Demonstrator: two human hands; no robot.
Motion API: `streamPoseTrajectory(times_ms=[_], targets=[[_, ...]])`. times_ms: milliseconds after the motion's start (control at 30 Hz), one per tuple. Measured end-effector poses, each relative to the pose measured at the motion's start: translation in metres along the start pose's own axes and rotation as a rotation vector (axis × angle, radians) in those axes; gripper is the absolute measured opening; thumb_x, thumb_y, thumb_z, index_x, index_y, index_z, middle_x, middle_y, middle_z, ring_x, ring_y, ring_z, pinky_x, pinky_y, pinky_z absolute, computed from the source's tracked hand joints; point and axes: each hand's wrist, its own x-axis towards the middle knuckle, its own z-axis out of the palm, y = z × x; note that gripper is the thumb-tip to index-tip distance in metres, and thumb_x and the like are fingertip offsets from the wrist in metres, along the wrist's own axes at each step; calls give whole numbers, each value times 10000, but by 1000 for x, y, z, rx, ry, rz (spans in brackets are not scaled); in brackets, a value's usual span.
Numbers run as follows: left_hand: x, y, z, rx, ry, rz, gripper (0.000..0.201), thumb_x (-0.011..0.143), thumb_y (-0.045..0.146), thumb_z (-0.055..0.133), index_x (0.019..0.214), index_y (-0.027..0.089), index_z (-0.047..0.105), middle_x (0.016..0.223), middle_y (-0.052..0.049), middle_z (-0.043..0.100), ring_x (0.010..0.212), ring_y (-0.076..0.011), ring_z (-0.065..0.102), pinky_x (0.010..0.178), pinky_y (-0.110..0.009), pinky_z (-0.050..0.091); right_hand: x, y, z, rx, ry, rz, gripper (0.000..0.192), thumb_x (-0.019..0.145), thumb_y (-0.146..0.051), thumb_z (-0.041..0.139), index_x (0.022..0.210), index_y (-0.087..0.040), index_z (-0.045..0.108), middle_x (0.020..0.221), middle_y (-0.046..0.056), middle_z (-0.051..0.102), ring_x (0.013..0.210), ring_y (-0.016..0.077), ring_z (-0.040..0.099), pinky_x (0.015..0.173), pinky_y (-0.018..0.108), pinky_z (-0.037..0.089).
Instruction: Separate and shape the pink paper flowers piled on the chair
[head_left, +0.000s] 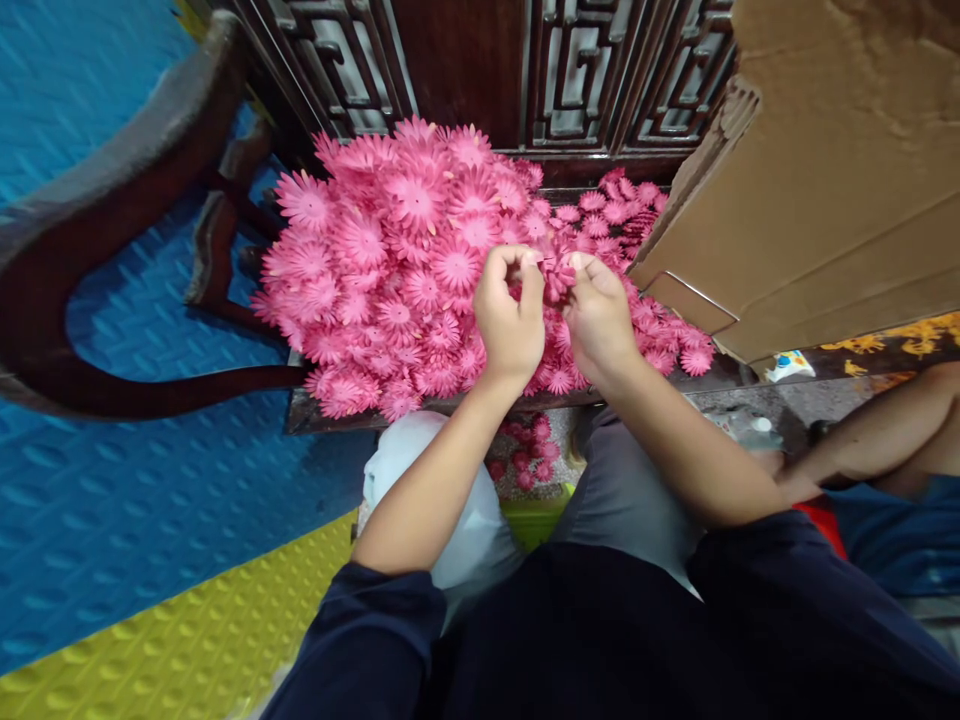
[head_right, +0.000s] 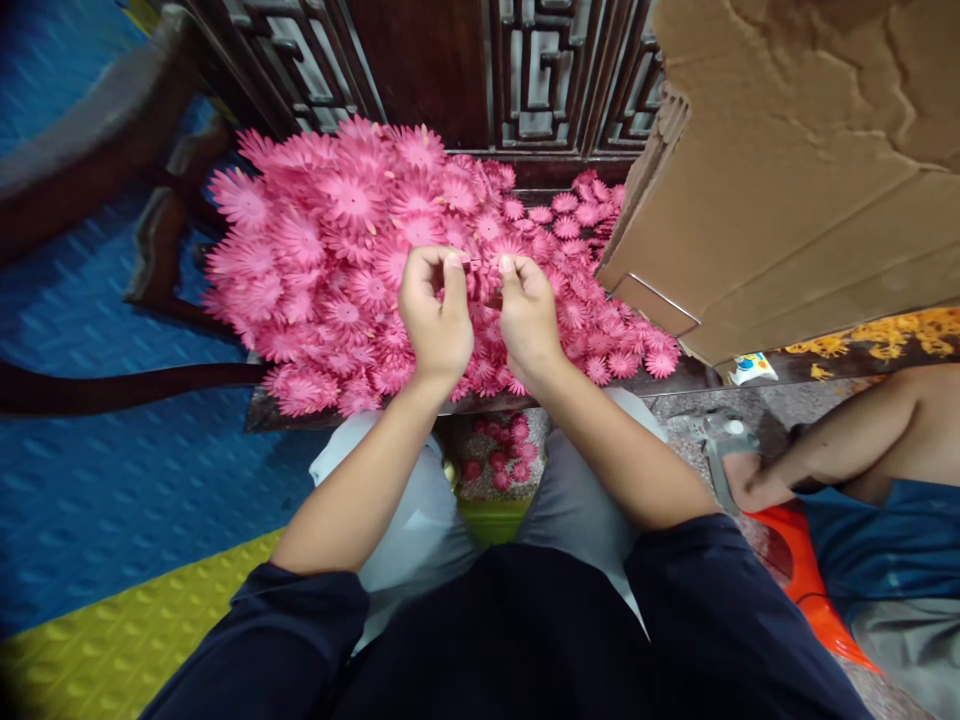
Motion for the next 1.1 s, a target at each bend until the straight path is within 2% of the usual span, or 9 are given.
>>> streamPoseTrajectory(times_ms=[200, 333, 533, 667, 900, 1000, 1100], targets=[[3, 1, -5, -23, -39, -3, 338, 915, 505, 293, 851, 223, 468, 824, -15, 576, 810, -122, 599, 741, -272, 497, 5, -8, -6, -242, -4, -248, 342, 824, -584, 429, 788, -246, 465, 798, 19, 504, 825, 147, 520, 806, 316, 461], [4, 2, -7, -55, -49, -22, 337, 911, 513, 307, 854, 227, 476, 798, -10, 563, 755, -120, 586, 711, -277, 495, 6, -9, -7, -275, -11, -291, 332, 834, -575, 414, 824, -251, 484, 842, 35, 525, 869, 164, 532, 829, 341, 457], [4, -2, -5, -74, 0, -2, 341, 900, 525, 335, 836, 222, 478, 816, -17, 567, 813, -135, 581, 763, -292, 476, 11, -9, -10, -165, -121, -188, 305, 805, -556, 489, 799, -251, 489, 766, 4, 521, 761, 134, 532, 751, 311, 466], [3, -4, -4, -3, -1, 3, 338, 911, 504, 321, 851, 219, 492, 832, -20, 589, 810, -140, 587, 782, -307, 470, 9, -16, -8, -108, -135, -98, 314, 760, -543, 563, 749, -233, 516, 721, -18, 528, 682, 101, 540, 710, 276, 477], [1, -6, -4, 89, -23, 57, 293, 938, 435, 305, 876, 220, 494, 812, -17, 593, 775, -144, 592, 788, -330, 458, 5, -20, -3, -60, -163, -49, 380, 591, -539, 713, 716, -218, 552, 739, -31, 584, 738, 92, 564, 773, 252, 489], [3, -6, -6, 80, 13, 61, 288, 940, 421, 303, 863, 214, 488, 838, -26, 578, 837, -152, 581, 809, -328, 451, 4, -19, -2, -28, -186, -17, 350, 624, -522, 700, 695, -213, 551, 702, -36, 569, 687, 84, 547, 738, 245, 495], [5, -6, -8, 112, 75, 88, 282, 934, 411, 330, 828, 206, 492, 872, -39, 560, 912, -170, 557, 866, -350, 431, 4, -18, -2, 48, -222, 86, 309, 678, -495, 670, 683, -213, 545, 645, -41, 542, 610, 79, 528, 648, 238, 494]])
